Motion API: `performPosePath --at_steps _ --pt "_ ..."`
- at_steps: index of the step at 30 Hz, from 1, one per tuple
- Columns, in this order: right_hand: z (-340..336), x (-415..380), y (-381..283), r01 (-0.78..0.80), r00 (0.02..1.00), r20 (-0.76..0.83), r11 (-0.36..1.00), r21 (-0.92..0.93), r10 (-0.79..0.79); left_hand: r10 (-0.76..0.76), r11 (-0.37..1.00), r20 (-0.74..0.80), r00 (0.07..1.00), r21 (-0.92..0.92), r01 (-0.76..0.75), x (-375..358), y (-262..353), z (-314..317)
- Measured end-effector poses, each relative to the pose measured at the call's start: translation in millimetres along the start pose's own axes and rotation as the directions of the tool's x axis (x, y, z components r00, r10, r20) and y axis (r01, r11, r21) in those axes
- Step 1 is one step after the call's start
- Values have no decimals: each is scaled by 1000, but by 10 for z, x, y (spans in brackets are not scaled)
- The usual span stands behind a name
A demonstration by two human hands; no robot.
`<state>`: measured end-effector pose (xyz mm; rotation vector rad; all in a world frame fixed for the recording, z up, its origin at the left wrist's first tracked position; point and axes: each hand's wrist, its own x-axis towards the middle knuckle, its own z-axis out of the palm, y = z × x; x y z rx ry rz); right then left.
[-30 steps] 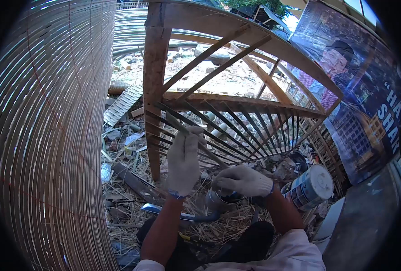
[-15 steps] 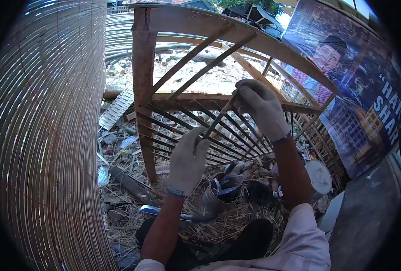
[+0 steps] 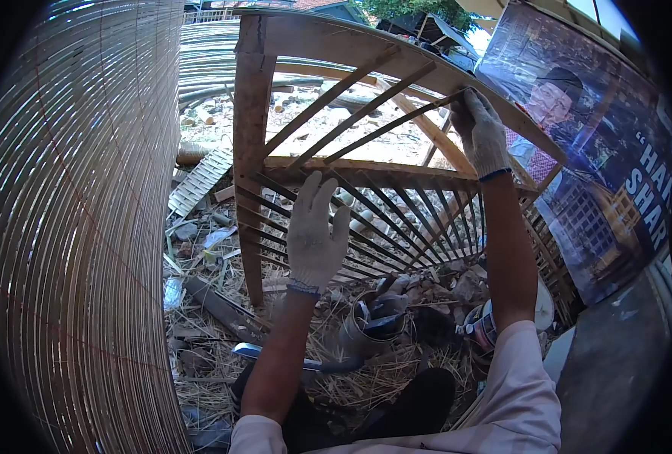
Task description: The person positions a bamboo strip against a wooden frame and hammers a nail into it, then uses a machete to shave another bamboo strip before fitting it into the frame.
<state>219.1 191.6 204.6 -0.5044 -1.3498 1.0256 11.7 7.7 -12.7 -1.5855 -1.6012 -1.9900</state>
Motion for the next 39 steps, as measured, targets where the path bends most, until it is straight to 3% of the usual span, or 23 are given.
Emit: performPosePath --at_steps 4,9,19,23,26,28,30,32,39 --pt "41 -24 -54 -16 999 -32 999 -28 16 -41 999 47 998 12 40 3 -42 26" --pt "11 -15 -137 12 996 89 998 -59 -7 -37 998 39 999 56 35 1 -69 50" --pt "210 -43 -81 64 993 112 987 -147 -48 -42 999 61 997 0 42 -14 -49 78" --pt "325 -135 -69 243 970 94 928 -282 -225 -81 991 87 993 -96 89 -3 -53 76" --pt "362 -150 -34 319 946 63 875 -364 -318 -61 996 81 995 -55 65 -8 -29 80" --pt "362 -138 -21 434 891 126 736 -519 -436 -67 995 93 993 -70 74 1 -20 64" --pt "359 -135 -12 453 878 128 714 -534 -461 -79 993 108 991 -84 88 -7 -21 64" --pt "374 -151 -4 504 813 146 556 -661 -563 -75 993 110 991 -83 85 -5 -33 69" --pt "258 -46 170 509 829 91 676 -533 -552 -85 992 130 988 -83 96 -7 -22 70"
